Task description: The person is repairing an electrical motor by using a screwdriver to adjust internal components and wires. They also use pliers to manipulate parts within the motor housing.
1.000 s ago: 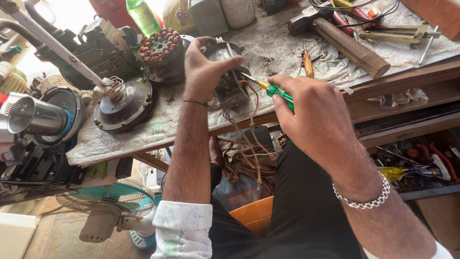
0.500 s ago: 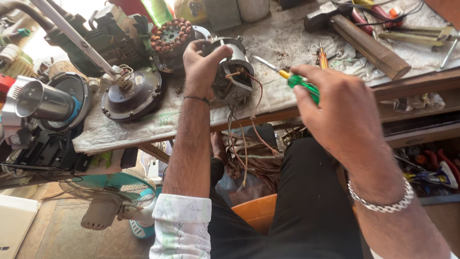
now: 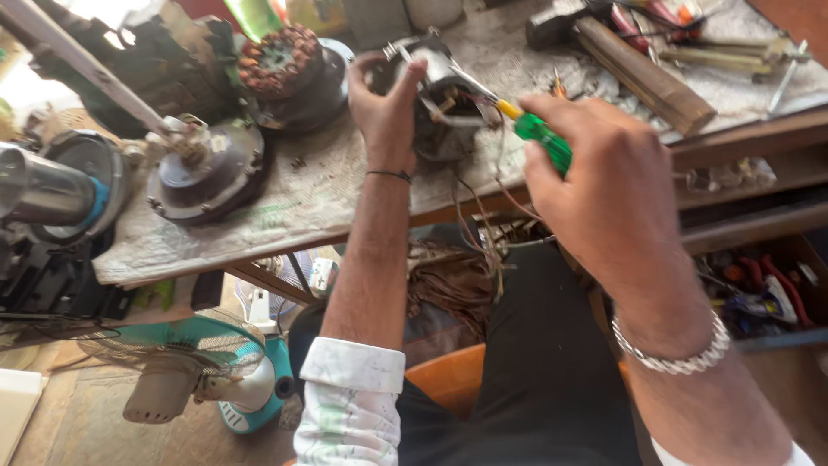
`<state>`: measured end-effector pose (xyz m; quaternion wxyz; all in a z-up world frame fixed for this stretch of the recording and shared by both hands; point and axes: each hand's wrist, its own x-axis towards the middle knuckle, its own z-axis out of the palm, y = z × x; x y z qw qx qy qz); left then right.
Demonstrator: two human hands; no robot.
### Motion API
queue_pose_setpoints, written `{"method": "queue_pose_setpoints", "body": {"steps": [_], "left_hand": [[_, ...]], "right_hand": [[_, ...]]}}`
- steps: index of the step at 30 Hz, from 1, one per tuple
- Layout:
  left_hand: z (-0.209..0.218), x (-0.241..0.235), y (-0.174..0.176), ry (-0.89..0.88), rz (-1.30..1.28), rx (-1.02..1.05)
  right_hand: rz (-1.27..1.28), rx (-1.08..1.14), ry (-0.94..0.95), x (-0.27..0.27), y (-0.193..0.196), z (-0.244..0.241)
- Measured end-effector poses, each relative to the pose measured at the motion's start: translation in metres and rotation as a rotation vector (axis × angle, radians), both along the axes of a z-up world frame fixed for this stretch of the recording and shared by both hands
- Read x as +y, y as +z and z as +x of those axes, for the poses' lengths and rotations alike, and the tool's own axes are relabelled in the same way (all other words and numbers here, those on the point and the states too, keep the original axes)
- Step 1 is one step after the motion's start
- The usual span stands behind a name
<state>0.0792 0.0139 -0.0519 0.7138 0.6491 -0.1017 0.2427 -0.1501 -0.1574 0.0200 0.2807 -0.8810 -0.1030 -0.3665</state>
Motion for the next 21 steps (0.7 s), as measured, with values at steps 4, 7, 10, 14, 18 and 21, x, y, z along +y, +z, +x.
{"method": "queue_pose_setpoints", "body": {"steps": [4, 7, 10, 14, 18, 21], "left_hand": [[-0.007, 0.013, -0.004, -0.107, 0.179, -0.055], [-0.022, 0.025, -0.015, -0.210, 0.237, -0.160], [-0.024, 0.031, -0.026, -0.289, 0.247, -0.227], [-0.014, 0.032, -0.031, -0.313, 0.241, -0.211], [-0.010, 0.029, -0.036, -0.300, 0.250, -0.210], [-0.011, 0.028, -0.037, -0.238, 0.286, -0.236]], "right_hand": [[-0.027, 0.001, 0.002, 0.005, -0.010, 0.006], [-0.039, -0.017, 0.015, 0.012, -0.012, 0.007], [-0.073, -0.048, -0.004, 0.017, -0.015, 0.007], [-0.069, -0.065, -0.015, 0.023, -0.020, 0.008], [-0.139, -0.158, -0.067, 0.024, -0.025, 0.008], [-0.157, -0.167, -0.071, 0.025, -0.025, 0.006]]}}
